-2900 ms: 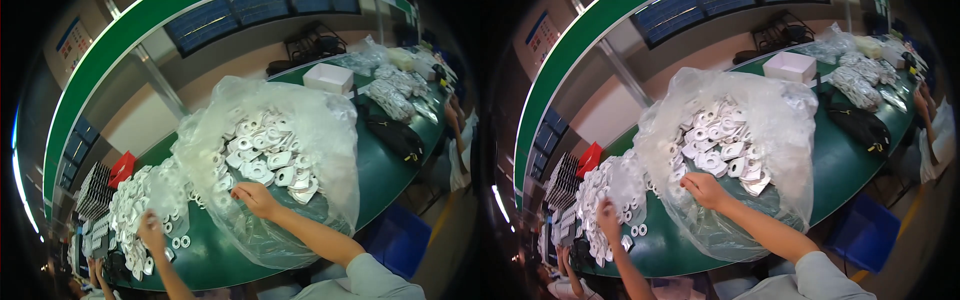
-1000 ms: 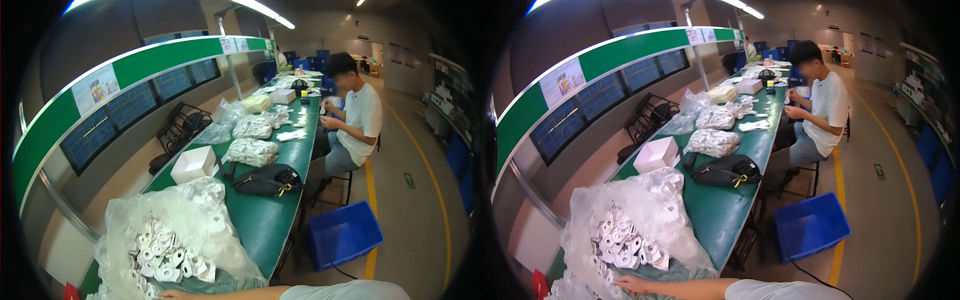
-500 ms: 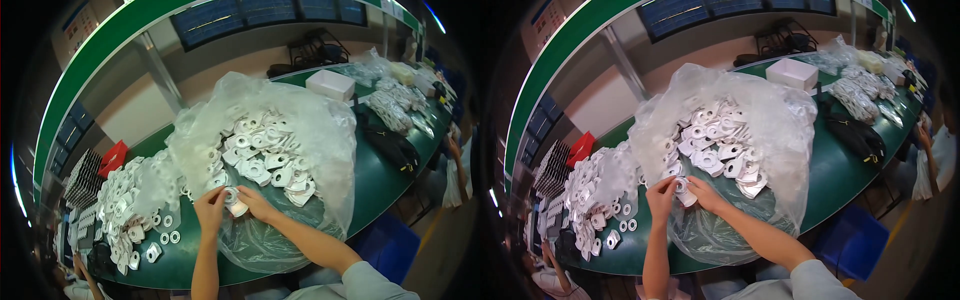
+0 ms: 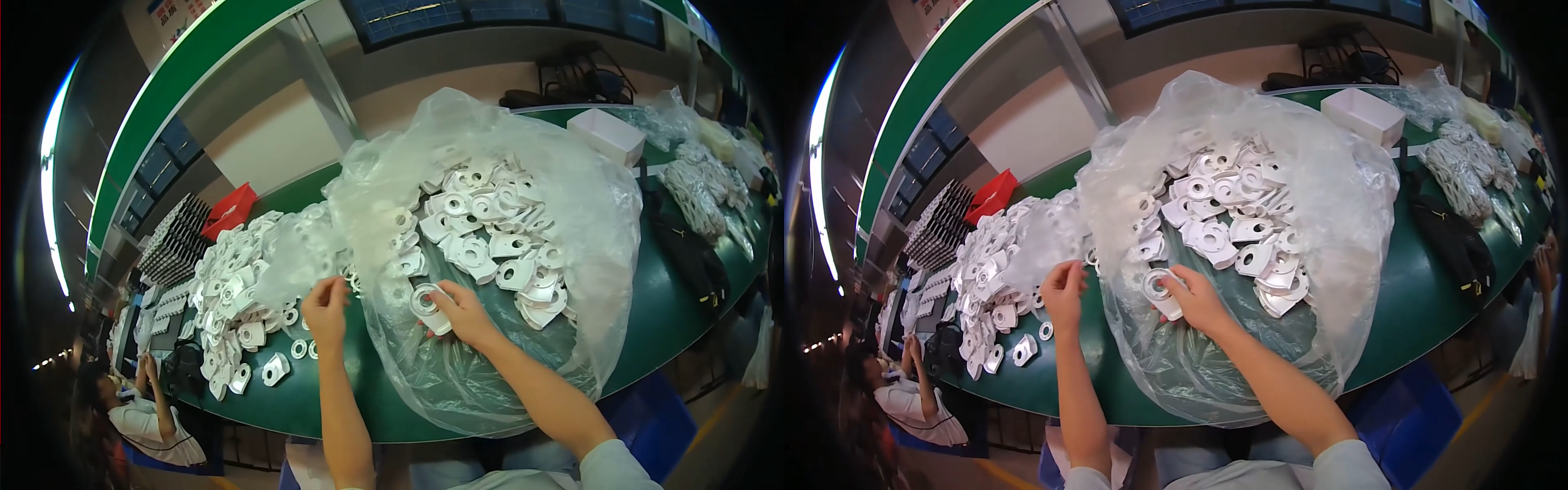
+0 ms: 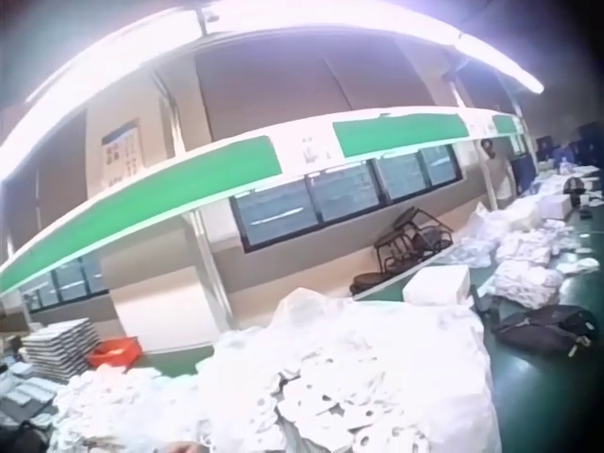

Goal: The worker is sorting and inspecting a large quantity of small white plastic components on a factory assembly line.

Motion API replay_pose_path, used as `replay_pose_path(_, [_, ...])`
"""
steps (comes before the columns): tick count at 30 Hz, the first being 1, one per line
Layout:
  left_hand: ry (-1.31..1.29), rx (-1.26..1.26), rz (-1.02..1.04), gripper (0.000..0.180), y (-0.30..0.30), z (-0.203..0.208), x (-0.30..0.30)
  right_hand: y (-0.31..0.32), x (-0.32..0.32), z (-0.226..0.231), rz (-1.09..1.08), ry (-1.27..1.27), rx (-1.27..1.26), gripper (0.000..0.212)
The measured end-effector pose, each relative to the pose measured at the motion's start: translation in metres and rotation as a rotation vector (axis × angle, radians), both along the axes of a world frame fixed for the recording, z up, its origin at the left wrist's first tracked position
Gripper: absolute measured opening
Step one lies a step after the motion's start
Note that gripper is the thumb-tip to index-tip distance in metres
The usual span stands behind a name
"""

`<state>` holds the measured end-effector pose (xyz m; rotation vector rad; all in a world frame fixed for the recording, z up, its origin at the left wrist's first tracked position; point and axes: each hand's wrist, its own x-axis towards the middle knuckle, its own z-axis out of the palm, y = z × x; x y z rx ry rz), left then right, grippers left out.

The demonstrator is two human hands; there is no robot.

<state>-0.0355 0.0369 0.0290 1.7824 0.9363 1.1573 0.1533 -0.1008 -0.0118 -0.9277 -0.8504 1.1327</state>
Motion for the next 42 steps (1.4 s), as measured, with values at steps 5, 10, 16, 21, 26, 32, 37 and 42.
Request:
replay_pose_path(5, [0.288,0.377,0.286,0.02,0.029,-0.049,-0.001,-0.001,0.0,0.005,0.038,0.022,-0.04,0.024])
replay_pose_path(10, [0.508,0.183,0.452,0.02,0.024,-0.053,0.024,-0.002,-0.002,0.011,0.034,0.0,-0.059,0.022])
replay_pose_path(16, [-0.09,0.219,0.436,0.015,0.033,-0.048,-0.005,0.0,-0.002,0.004,0.057,0.001,-0.044,0.022])
replay_pose_path(21, [-0.36,0.03,0.204,0.017,0.017,-0.02,-0.006,-0.001,0.0,0.002,0.054,0.006,-0.048,0.022])
replay_pose_path(26, [-0.463,-0.104,-0.057,0.027,-0.011,-0.002,0.016,-0.004,0.0,0.009,0.081,-0.025,-0.062,0.022])
replay_pose_path(32, [-0.161,0.084,0.043,0.017,-0.015,-0.008,0.02,-0.002,0.001,0.006,0.106,-0.042,-0.069,0.024])
replay_pose_path(37, [0.19,0.373,0.29,0.011,0.0,-0.004,0.002,-0.002,0.002,0.006,0.097,-0.053,-0.063,0.025])
replay_pose_path(42, [-0.049,0.239,0.034,0.025,0.017,-0.017,-0.012,-0.004,0.0,0.012,0.101,-0.063,-0.075,0.026])
